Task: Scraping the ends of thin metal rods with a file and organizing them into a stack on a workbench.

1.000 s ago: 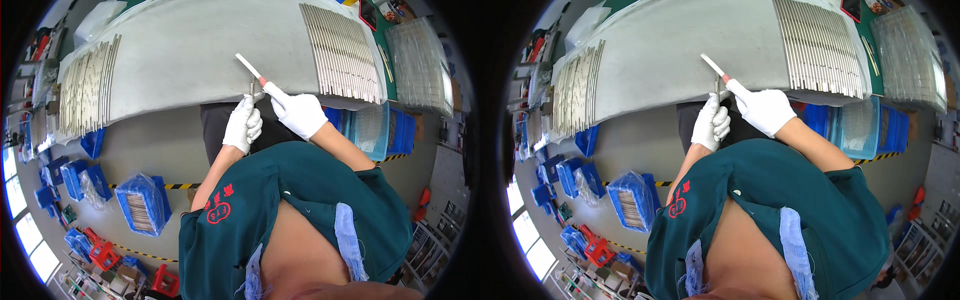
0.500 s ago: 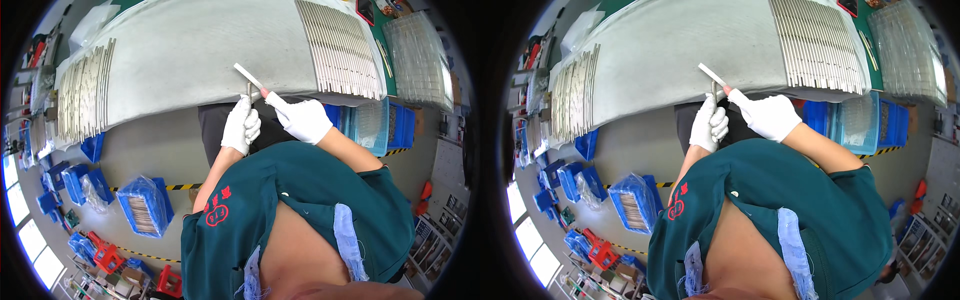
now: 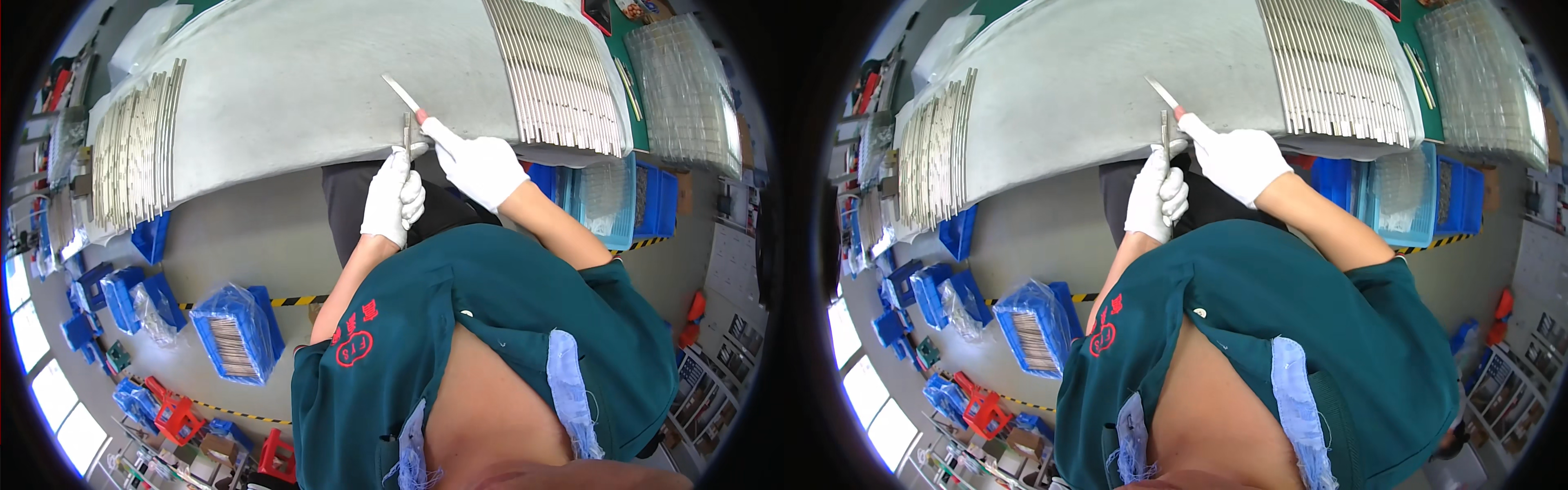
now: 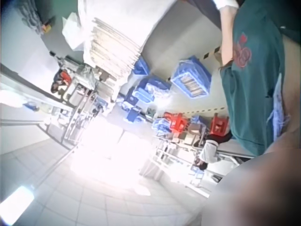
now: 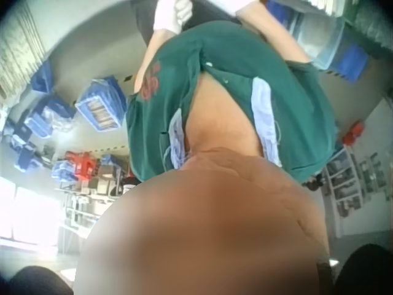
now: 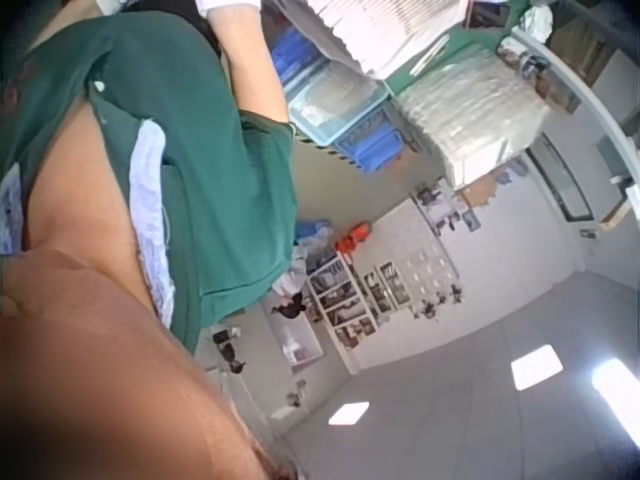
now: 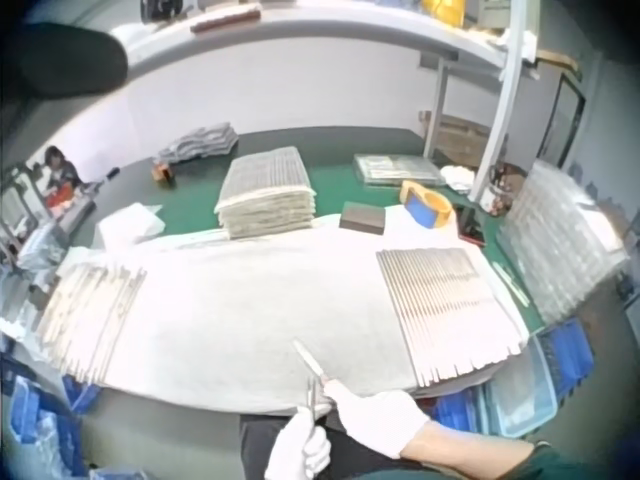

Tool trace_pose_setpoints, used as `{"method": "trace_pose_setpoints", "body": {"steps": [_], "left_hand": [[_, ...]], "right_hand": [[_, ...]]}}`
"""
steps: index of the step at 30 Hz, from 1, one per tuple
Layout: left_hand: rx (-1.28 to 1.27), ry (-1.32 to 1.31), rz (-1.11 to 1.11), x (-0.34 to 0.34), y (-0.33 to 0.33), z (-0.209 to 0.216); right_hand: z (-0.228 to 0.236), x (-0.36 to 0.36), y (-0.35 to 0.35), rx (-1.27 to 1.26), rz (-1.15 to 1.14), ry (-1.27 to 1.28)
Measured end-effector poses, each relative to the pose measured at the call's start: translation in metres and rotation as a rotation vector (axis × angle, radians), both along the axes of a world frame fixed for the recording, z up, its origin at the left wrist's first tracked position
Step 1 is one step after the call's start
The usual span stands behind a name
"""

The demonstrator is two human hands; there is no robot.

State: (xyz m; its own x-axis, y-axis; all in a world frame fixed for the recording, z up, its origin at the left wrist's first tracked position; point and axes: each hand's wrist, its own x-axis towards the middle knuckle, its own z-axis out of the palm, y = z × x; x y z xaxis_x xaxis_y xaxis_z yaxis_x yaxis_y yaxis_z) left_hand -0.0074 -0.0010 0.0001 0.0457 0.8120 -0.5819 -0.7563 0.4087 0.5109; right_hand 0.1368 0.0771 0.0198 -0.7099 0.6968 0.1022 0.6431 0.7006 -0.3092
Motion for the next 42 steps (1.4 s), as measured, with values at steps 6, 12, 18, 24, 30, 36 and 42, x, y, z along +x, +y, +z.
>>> {"method": "trace_pose_setpoints", "body": {"steps": [6, 12, 18, 24, 30, 36, 42], "left_hand": [[0.027, -0.021, -0.015, -0.002, 0.001, 0.0], [0.003, -0.015, -0.018, -0.004, -0.001, -0.004], [0.001, 0.065, -0.01, 0.0, 0.002, 0.003], [-0.001, 0.044, 0.009, -0.002, 0.001, 0.0], [0.015, 0.056, -0.1, -0.013, 0.003, 0.008], [0.0, 0.204, -0.239, -0.03, 0.004, 0.012], [-0.047, 0.546, -0.347, -0.044, 0.008, 0.022]], "right_hand": [[-0.006, 0.027, -0.008, 0.0, -0.019, -0.077], [0.013, 0.027, -0.012, -0.051, 0.077, -0.115], [0.007, 0.009, -0.008, 0.019, 0.04, -0.021], [0.011, 0.019, -0.011, -0.027, 0.059, -0.179], [0.017, 0.006, 0.008, -0.04, 0.026, -0.154], [0.006, 0.031, 0.001, -0.067, 0.013, -0.096], [0.021, 0.042, -0.005, 0.027, 0.081, -0.117]]}}
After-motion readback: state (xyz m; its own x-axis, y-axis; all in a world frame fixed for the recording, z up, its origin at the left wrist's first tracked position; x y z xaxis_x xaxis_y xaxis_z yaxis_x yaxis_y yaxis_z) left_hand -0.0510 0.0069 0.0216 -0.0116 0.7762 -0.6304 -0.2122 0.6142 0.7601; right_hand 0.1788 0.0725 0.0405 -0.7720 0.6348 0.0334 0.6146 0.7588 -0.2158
